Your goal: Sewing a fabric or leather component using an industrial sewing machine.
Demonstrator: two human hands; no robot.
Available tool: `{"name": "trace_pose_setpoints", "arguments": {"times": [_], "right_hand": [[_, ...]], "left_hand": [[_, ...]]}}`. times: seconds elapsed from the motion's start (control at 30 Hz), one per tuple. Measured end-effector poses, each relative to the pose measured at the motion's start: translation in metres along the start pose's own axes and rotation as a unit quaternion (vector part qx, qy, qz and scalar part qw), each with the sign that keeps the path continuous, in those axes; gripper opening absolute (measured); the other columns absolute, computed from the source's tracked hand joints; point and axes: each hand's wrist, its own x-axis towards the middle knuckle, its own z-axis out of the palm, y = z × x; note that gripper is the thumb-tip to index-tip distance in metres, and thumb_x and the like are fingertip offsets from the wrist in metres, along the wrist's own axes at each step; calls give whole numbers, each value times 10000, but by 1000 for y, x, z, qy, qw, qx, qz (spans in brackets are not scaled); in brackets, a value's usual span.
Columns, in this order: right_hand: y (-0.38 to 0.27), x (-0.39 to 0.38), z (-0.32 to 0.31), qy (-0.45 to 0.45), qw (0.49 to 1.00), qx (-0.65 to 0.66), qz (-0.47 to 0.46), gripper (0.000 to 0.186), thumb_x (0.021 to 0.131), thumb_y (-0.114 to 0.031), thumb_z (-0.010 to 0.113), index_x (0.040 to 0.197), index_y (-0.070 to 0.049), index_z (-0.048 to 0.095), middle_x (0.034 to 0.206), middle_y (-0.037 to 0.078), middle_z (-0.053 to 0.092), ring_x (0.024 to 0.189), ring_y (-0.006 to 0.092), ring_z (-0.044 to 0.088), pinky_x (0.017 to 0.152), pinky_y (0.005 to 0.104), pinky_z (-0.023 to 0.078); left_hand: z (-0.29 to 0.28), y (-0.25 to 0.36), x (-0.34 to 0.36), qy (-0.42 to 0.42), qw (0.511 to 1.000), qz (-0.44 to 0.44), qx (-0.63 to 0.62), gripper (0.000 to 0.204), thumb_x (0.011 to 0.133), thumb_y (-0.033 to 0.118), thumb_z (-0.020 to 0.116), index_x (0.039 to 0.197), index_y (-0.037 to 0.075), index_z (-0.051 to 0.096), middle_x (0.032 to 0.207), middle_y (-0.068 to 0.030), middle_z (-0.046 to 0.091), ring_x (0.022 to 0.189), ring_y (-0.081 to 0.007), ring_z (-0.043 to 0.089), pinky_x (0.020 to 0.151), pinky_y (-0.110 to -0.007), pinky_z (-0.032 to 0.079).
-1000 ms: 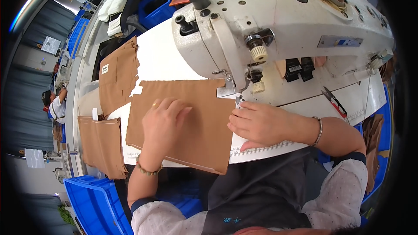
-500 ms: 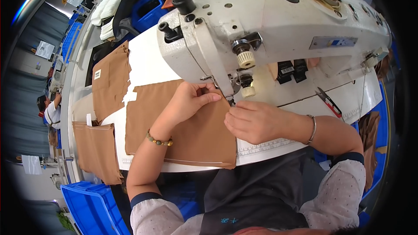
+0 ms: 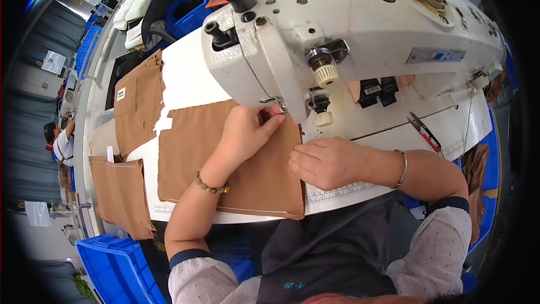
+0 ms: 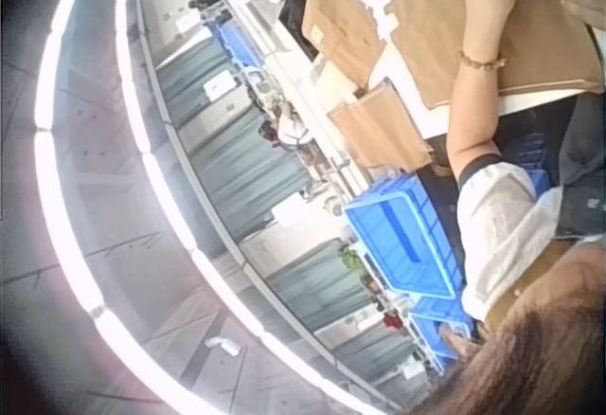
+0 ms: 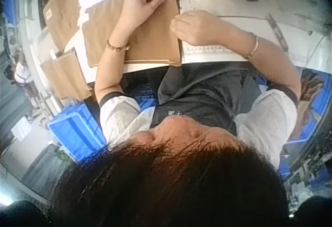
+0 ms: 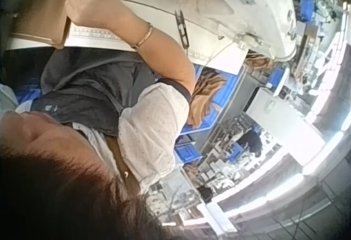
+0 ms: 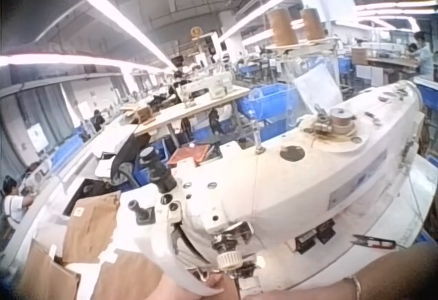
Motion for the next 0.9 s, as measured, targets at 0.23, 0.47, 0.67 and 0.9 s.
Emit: {"name": "trace_pose_setpoints", "arguments": {"times": [0.23,0.47,0.67,0.9], "right_hand": [[1,-2,-8,-89,996,25,11,234,759,-119,682,938,30,692,973,153,715,901,266,714,755,336,611],[3,-1,-7,-37,999,-8,10,190,690,-148,644,817,-7,648,824,85,652,749,180,620,586,284,507],[3,-1,-7,-35,999,-16,22,186,708,-152,644,836,-18,657,890,102,684,814,195,653,643,282,535],[5,-3,-9,-54,998,-10,36,189,742,-150,641,872,-15,660,951,121,693,892,230,687,727,303,574]], "left_hand": [[6,1,0,29,998,38,46,166,856,207,751,863,42,747,685,-102,676,553,-234,611,551,-351,475],[1,12,3,5,992,7,126,205,862,178,786,874,-18,725,717,-123,709,628,-193,674,606,-323,521],[3,11,3,35,984,50,166,245,874,249,759,891,6,738,703,-126,698,603,-265,660,586,-369,507],[0,27,5,36,988,21,149,209,853,224,744,943,36,741,721,-109,683,642,-268,634,606,-397,497]]}}
